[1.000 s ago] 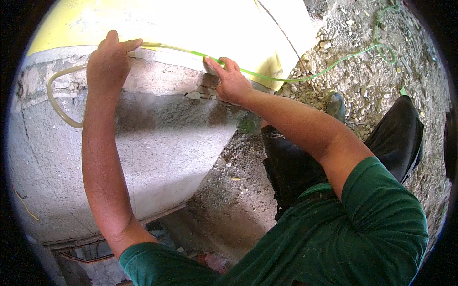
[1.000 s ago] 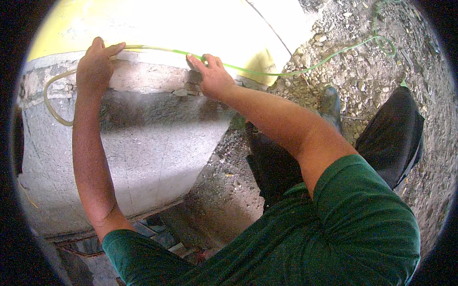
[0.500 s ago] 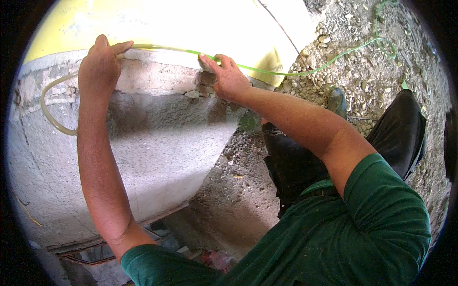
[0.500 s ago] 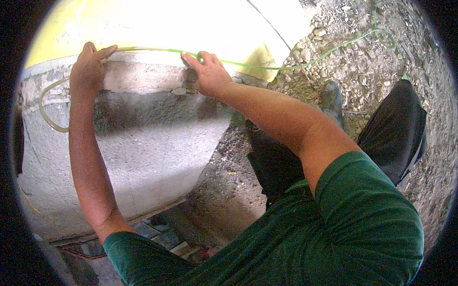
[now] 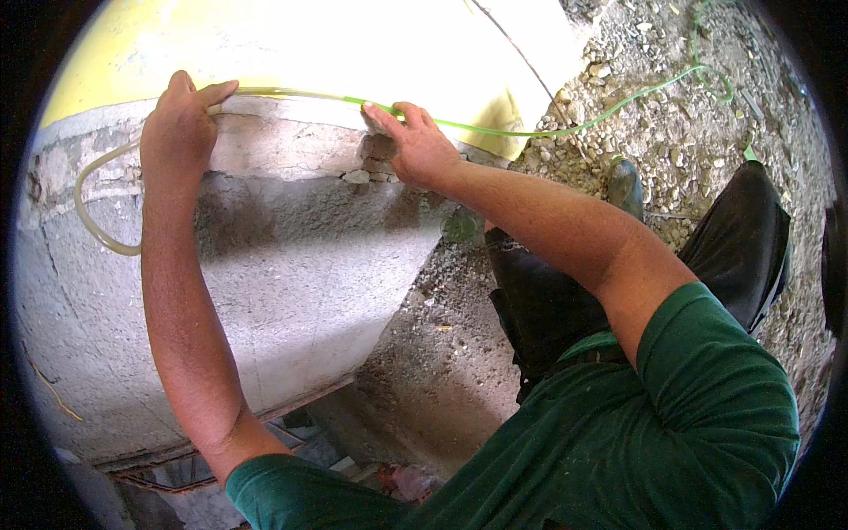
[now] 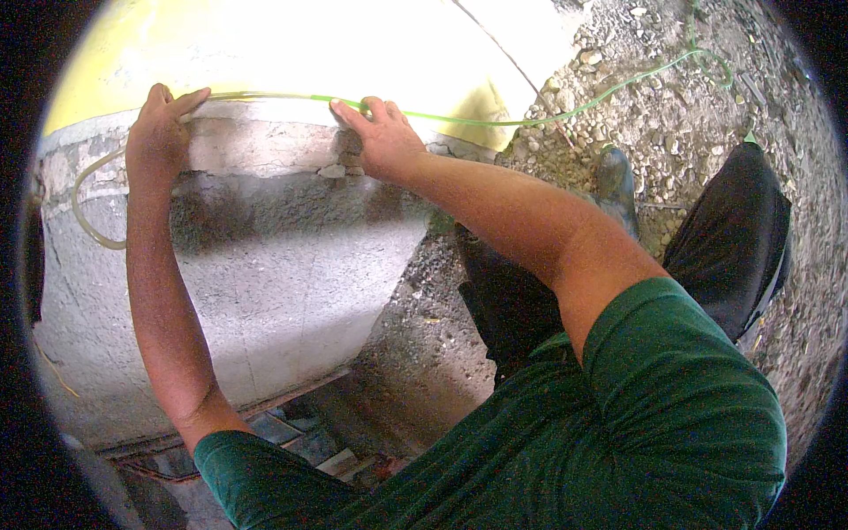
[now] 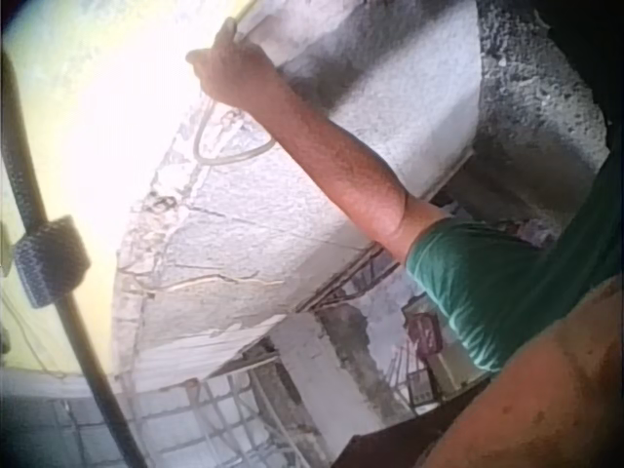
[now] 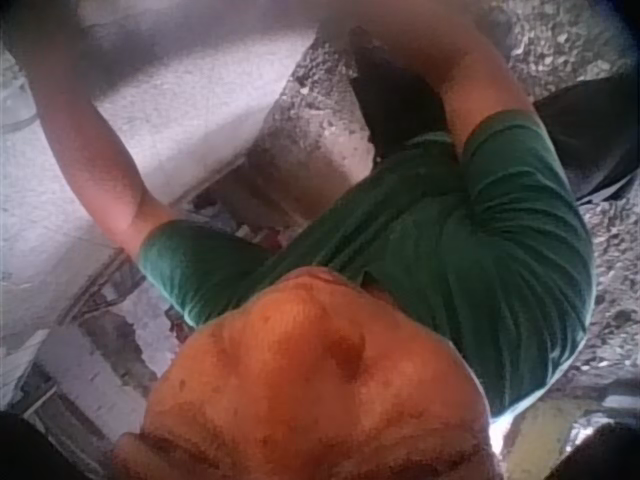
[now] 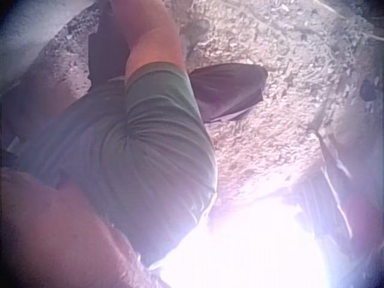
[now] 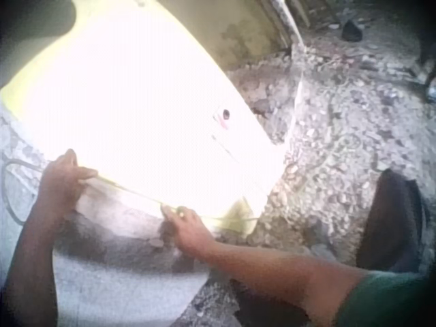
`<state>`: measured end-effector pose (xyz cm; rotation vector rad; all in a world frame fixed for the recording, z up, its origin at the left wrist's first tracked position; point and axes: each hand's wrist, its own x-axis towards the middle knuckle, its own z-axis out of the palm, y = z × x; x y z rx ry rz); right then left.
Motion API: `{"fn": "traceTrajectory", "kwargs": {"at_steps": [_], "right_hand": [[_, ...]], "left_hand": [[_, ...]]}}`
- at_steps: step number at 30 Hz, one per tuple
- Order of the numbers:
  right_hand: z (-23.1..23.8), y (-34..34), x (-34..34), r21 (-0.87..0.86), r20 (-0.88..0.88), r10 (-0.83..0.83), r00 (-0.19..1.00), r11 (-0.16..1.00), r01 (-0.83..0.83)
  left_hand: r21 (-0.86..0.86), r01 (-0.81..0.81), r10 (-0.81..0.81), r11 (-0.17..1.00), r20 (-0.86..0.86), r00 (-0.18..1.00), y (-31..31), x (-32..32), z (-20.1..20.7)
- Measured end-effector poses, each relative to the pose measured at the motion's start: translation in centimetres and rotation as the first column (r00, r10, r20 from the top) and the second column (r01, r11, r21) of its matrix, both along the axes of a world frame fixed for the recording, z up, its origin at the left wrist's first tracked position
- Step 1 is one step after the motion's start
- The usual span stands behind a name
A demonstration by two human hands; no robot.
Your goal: The person secures a green plastic pipe along the edge of a yellow wall using a thin metal rod. They repeatedly position the pipe and use the rod to fasten it to the wall surface. The person then walks through a debris-filled room.
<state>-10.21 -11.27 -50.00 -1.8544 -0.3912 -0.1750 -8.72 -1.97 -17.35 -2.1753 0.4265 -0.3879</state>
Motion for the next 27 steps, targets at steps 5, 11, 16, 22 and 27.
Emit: {"fn": "traceTrajectory", "kwargs": {"at_steps": [5, 11, 16, 22, 27], "right_hand": [[0.1, -0.2, 0.0, 0.004, -0.024, 0.025, 0.999, 1.0, -0.025], [0.5, -0.2, 0.0, -0.009, -0.022, 0.031, 0.999, 0.999, -0.031], [1.0, 0.0, -0.1, 0.02, -0.029, 0.026, 0.999, 0.999, -0.026], [1.2, 0.1, -0.2, -0.019, -0.026, 0.017, 1.0, 1.0, -0.018], [1.8, -0.4, -0.3, -0.018, -0.011, 0.037, 0.999, 0.999, -0.038]], "left_hand": [[0.01, 0.042, -0.042, 0.999, -0.002, 0.999, -0.1, 0.0, 0.2], [0.002, 0.058, -0.058, 0.998, 0.008, 0.998, 0.1, 0.1, 0.5], [0.013, 0.128, -0.128, 0.992, 0.017, 0.992, 0.8, 0.7, 1.2], [0.005, 0.133, -0.134, 0.991, 0.005, 0.991, 1.3, 1.1, 1.3], [-0.017, 0.153, -0.153, 0.988, 0.012, 0.988, 0.9, 1.3, 1.9]]}}
